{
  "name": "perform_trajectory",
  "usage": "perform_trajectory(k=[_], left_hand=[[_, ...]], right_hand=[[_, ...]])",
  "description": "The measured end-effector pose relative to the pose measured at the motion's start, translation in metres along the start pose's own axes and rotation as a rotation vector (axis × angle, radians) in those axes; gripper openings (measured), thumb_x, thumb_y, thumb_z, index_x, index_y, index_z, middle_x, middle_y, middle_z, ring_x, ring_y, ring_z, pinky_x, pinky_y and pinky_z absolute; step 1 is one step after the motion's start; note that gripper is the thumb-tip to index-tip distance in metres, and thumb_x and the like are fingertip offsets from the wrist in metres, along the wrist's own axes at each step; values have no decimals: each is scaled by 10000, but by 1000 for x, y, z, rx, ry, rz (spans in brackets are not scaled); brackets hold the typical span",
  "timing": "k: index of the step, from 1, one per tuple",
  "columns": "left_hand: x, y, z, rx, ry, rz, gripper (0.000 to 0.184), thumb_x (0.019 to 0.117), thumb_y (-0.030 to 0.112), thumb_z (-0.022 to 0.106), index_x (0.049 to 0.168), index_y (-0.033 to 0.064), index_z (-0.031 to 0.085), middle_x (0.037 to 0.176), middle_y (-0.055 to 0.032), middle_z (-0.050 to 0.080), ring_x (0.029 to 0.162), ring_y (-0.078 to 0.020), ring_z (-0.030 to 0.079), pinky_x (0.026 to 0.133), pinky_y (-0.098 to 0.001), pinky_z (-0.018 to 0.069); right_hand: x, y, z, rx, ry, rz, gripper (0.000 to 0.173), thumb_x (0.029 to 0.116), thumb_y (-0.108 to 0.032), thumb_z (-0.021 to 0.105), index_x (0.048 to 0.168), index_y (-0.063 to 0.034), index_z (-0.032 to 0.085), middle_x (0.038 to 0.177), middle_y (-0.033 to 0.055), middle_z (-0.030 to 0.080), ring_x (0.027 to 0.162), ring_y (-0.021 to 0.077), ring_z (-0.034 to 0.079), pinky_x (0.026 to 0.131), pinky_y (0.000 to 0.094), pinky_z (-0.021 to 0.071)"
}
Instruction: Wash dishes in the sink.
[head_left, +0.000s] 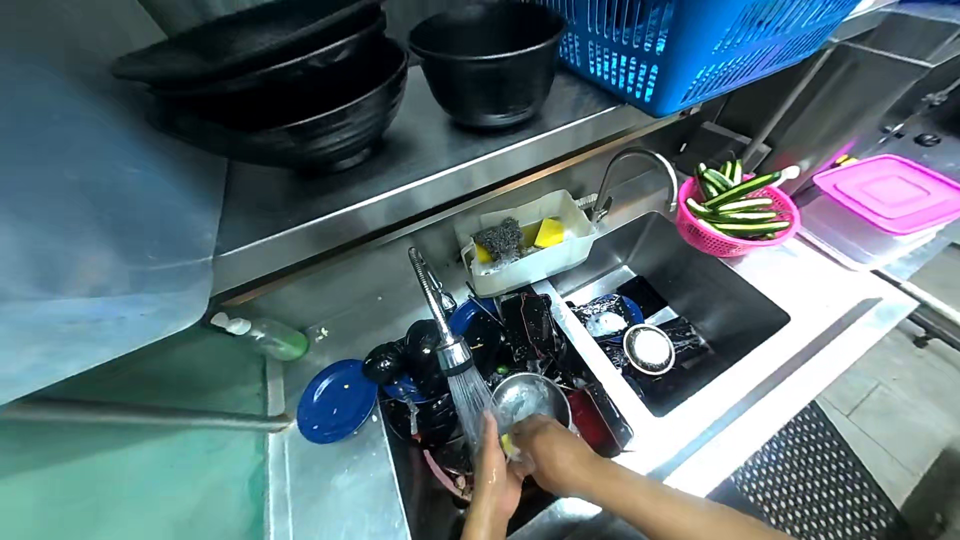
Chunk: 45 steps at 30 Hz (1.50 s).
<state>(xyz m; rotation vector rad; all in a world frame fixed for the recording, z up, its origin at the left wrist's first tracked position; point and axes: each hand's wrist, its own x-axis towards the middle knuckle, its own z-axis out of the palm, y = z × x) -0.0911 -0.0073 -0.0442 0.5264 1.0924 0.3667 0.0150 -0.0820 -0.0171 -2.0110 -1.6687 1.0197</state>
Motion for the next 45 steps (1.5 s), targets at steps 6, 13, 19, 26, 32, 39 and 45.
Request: perform_trajectory(k=[6,13,19,26,32,39,45], left_hand=[[-10,-1,18,143,-116,200,543,1121,272,405,1628,329,222,1416,-214,563,1005,-460,704,621,-649,613],[12,-7,27,221,-46,456,548,1113,370,341,1635,230,245,1626,-88,365,1389,-230,478,1083,-469,463],[9,-6,51,328,-32,781,530,1077,135,392,1601,83,324,1655,-113,318,1498,-179,353,1221,-384,341],[22,-6,74,-208,190,45,340,1098,242,448,1343,12,501,1113,-221,623,906,-314,645,726,-512,568],[-1,-16,75,-130,-328,-327,242,1107,316,395,1178,145,551,791,-68,609,530,-128,551,425,-243,450],[40,-22,48,245,103,153,486,1075,421,506,1273,-8,619,1105,-214,690,993,-306,681,878,-513,571],[48,-24,20,944,332,395,491,1076,393,492,1290,-24,639,1213,-256,673,1167,-382,642,1033,-575,481]], right_hand=[[34,35,-30,-297,294,186,309,1003,-67,489,1246,-73,680,1381,166,591,1342,363,517,1124,536,438],[18,10,-14,105,215,129,277,934,-195,653,1166,-71,738,1255,162,661,1245,343,571,1105,539,431],[39,55,-52,-181,526,276,273,978,-213,585,1203,-147,726,1299,118,640,1279,351,544,1054,572,454],[-16,19,2,316,972,75,252,1003,-182,536,1097,-6,690,1326,216,570,1319,315,517,1105,448,469],[7,6,-103,706,896,284,227,1065,-217,517,1195,-97,659,1043,77,696,914,189,669,787,437,565],[1,3,-7,1472,593,529,376,1107,-295,384,1342,-82,586,1071,124,704,921,224,691,775,433,591],[-15,46,-3,1124,639,484,520,932,-122,661,1422,-66,496,1184,148,677,961,237,711,796,429,624]])
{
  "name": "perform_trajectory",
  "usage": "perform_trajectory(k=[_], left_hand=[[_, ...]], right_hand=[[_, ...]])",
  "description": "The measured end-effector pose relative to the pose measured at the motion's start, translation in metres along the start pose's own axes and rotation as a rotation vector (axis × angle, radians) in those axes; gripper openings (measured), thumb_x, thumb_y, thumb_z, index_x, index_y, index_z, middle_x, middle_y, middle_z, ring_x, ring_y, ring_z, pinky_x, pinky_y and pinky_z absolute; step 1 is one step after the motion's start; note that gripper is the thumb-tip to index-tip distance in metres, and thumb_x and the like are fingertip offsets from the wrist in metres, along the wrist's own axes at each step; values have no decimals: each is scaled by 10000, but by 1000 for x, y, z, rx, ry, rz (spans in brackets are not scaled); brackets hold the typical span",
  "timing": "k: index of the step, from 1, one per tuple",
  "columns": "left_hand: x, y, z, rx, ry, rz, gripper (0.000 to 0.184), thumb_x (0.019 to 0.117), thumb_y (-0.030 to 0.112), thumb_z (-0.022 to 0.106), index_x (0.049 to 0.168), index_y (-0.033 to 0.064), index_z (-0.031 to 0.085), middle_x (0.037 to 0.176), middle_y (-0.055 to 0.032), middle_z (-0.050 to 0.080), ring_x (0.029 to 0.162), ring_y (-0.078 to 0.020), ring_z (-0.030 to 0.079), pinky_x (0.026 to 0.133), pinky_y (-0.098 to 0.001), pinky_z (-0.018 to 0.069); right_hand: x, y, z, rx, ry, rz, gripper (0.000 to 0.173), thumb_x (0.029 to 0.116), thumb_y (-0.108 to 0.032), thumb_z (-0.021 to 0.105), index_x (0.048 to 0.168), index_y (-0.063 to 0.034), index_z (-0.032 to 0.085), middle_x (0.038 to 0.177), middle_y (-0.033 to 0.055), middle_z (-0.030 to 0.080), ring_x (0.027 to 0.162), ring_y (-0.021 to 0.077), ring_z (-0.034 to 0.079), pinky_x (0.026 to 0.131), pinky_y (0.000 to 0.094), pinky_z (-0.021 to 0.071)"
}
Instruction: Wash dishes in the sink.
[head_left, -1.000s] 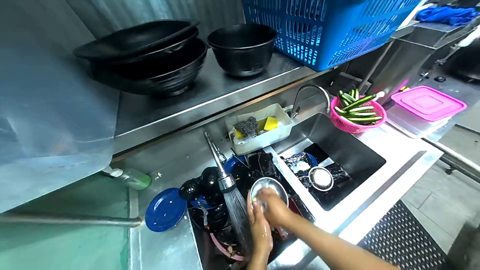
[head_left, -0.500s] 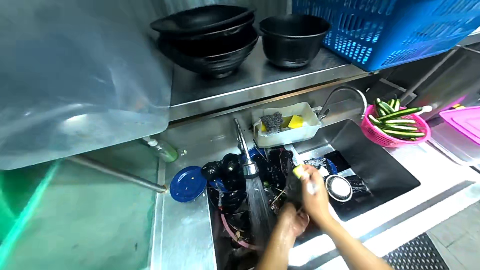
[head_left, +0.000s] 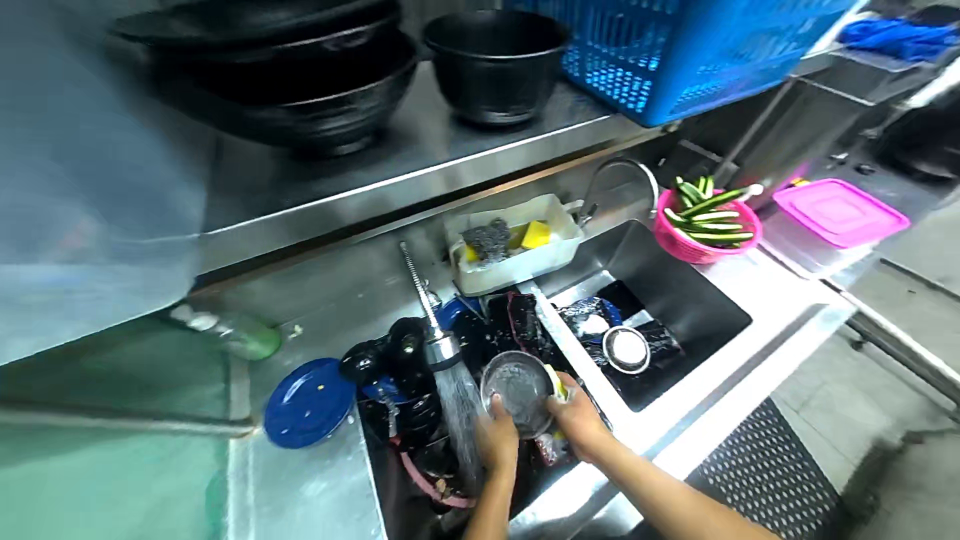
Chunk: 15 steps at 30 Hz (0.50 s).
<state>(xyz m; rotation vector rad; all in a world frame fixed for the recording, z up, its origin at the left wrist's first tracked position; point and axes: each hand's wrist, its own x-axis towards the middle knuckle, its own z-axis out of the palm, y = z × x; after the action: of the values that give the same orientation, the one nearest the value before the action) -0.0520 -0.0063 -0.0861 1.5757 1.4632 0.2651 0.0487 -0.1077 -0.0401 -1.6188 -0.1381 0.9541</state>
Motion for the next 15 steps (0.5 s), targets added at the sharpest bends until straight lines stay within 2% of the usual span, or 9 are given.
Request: perform_trajectory(k=[1,2,3,4,6,9,12,14,15], left_hand=[[1,-5,-5,26,-104,72,477,1074,410,487,1249,-2,654,1125,-220,696,1066,-346,675,960,-558,524],[6,-12,-13,-7,-199,126,480,1072,435,480,1219,16,664,1048,-181,708,953,-302,701,871,-525,573],[12,-22,-25,-71,-243,125,500,1077,442,467,1239,12,663,1049,-176,716,913,-291,714,832,-514,594],[20,-34,-41,-132,-211,98,493,1079,426,472,1258,7,660,1083,-179,723,918,-290,729,824,-513,612],[43,-58,-81,-237,-56,15,393,1075,281,503,1291,-29,615,1116,-208,698,944,-297,705,842,-510,593],[85,-74,-133,-401,157,-191,361,1080,202,481,1364,-18,521,1071,-187,639,779,-234,638,665,-418,559],[118,-76,-169,-484,286,-322,393,1079,236,467,1412,28,461,1097,-182,616,756,-235,632,630,-410,559],[132,-78,-181,-519,327,-394,398,1077,278,438,1392,34,444,1058,-172,595,718,-228,619,589,-394,551],[138,-80,-186,-533,325,-429,423,1084,315,424,1397,31,445,1095,-190,608,734,-238,633,594,-394,556]], right_hand=[[11,5,-13,-10,103,0,510,898,-56,651,1393,-57,530,1169,157,684,960,247,708,794,446,618],[21,5,-28,35,206,8,476,903,-17,629,1371,-37,540,1139,182,684,930,273,708,762,470,617],[30,2,-44,113,314,21,434,924,-6,603,1354,-17,542,1096,204,682,880,298,705,716,491,614],[38,0,-63,207,421,41,389,948,-11,579,1334,4,532,1032,222,677,801,318,702,650,505,614],[55,-1,-104,399,583,93,333,984,-28,531,1311,23,490,976,249,659,716,340,694,585,510,613],[87,10,-152,701,725,208,333,997,-71,518,1314,23,478,1054,242,612,775,313,673,627,449,612],[119,28,-180,998,788,177,403,1052,-241,526,1387,-35,437,1148,201,571,869,282,656,691,407,604],[130,31,-188,1155,793,107,516,1075,-375,509,1466,-67,374,1256,204,541,987,297,651,776,416,606],[131,30,-189,1195,794,83,532,1072,-403,507,1468,-73,372,1258,202,543,989,293,652,779,414,607]])
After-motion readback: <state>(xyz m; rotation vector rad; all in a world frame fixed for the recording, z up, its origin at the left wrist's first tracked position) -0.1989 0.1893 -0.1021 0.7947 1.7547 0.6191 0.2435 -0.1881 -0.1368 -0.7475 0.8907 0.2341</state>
